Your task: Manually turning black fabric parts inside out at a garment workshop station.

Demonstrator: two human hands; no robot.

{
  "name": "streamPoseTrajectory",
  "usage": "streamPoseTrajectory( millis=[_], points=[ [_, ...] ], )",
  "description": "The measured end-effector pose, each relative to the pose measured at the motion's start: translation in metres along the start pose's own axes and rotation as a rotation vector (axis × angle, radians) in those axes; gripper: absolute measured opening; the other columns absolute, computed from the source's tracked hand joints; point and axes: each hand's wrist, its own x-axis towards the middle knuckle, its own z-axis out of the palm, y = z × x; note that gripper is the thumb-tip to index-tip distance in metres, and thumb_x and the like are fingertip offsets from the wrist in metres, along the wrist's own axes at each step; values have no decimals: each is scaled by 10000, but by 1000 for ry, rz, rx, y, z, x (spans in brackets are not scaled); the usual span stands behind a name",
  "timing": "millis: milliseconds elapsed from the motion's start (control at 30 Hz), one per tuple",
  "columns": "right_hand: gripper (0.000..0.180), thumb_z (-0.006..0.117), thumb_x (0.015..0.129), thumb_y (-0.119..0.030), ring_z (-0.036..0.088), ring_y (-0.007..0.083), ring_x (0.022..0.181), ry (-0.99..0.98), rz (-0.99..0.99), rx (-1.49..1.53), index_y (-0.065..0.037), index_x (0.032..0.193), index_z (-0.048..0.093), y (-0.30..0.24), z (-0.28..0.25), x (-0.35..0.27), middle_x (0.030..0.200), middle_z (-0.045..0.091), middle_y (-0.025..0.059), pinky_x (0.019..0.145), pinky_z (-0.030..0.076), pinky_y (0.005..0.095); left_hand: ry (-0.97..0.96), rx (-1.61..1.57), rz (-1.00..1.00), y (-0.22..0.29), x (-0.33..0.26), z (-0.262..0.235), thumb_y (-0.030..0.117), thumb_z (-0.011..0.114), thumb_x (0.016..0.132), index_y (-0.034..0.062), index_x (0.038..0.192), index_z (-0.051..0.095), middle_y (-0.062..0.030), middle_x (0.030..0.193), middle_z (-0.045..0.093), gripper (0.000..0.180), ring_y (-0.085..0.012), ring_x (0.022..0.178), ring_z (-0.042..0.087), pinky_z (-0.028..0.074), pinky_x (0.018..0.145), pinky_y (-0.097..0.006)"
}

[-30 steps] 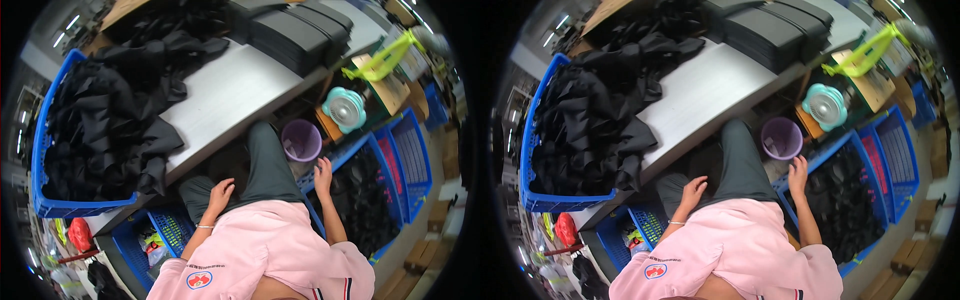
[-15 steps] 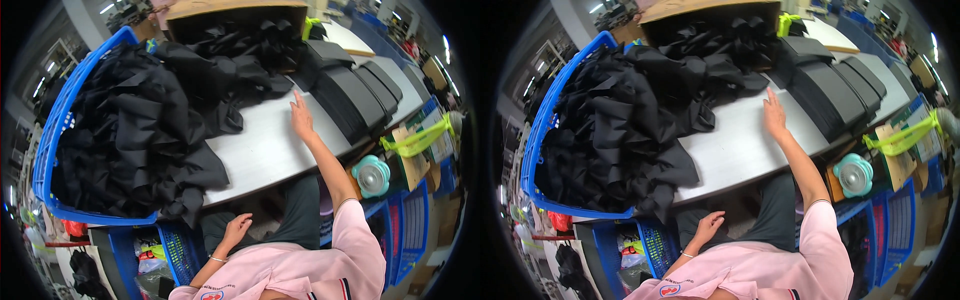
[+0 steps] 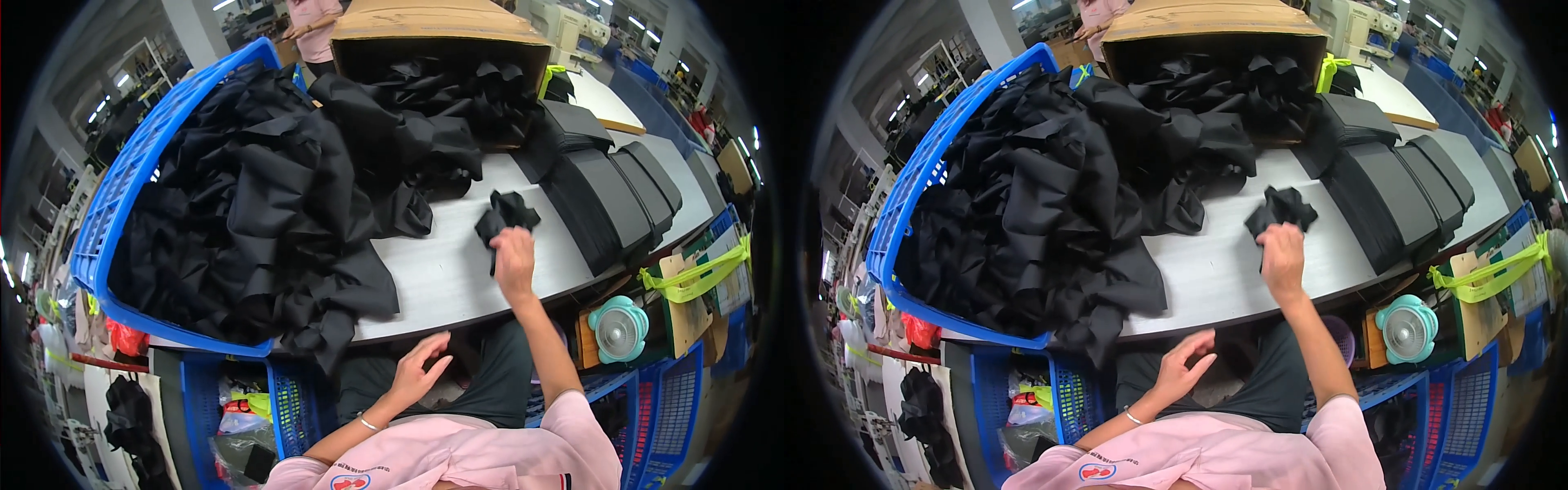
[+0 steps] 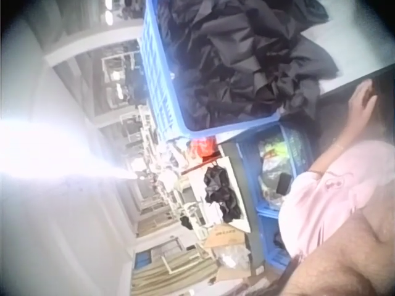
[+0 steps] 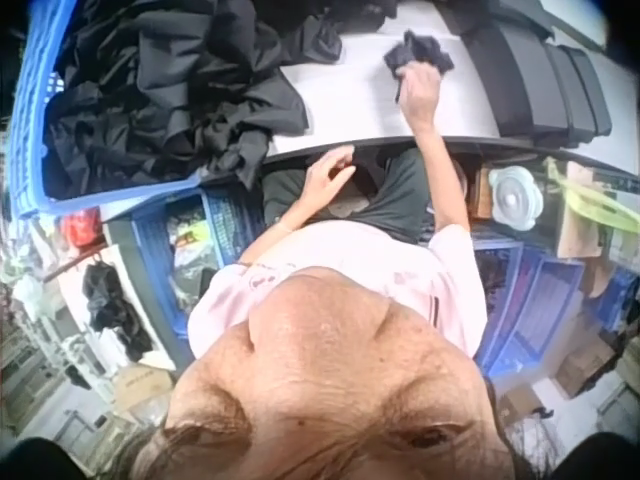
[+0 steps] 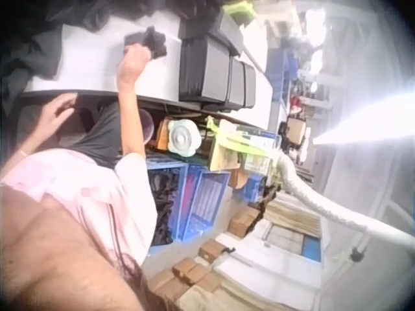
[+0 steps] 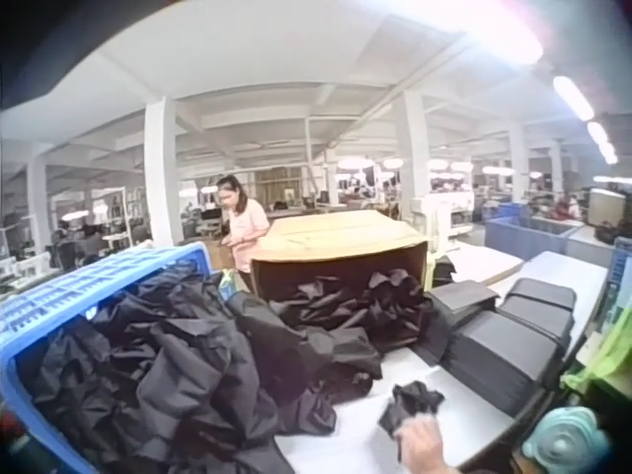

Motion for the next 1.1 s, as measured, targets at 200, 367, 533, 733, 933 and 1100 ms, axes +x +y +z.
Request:
streamPoseTrajectory(
  millis=[200,367,533,733,933,1100],
  points=[
    [149,633,782,-50,628,243,938,-127,-30,32,-44,929,649,-83,-63,-48,975,647,78,986,465,445,145,327,551,39,68,25,-29,699,744,34,1381,540,-184,1339,574,659,-359,1258,532,403,1076,-449],
    [119,697,815,-48,644,236,992,-15,-3,-89,-41,932,677,-121,-100,-53,1048,680,95,986,481,421,149,251,674,30,103,42,-87,667,665,55,1076,711,-95,940,686,437,-297,854,635,507,806,-406],
    [173,679,809,27,674,330,889,19,198,72,40,979,653,-130,-104,-71,1022,668,180,782,573,414,131,148,606,57,101,50,-124,602,614,85,1068,737,-94,903,665,518,-281,815,637,533,693,-362],
    [244,652,804,-31,639,342,883,-266,308,285,-19,1048,664,-79,-68,-80,937,641,204,737,518,426,-34,195,634,73,54,66,-55,680,625,49,1046,725,-89,863,638,436,-275,786,637,534,669,-365],
    [352,598,897,-92,619,281,962,-62,975,1033,-38,1245,571,-51,-8,-58,1119,620,145,790,503,364,-86,78,460,64,5,67,-81,712,667,66,1090,732,-91,843,651,448,-258,744,648,520,629,-334],
    [447,543,997,-164,594,193,1054,193,1612,1535,-62,1424,458,-55,6,-49,1316,567,76,849,487,308,-426,-61,372,66,-6,41,21,709,725,44,1263,631,-140,1220,593,545,-308,1176,557,460,984,-382]
  ],
)
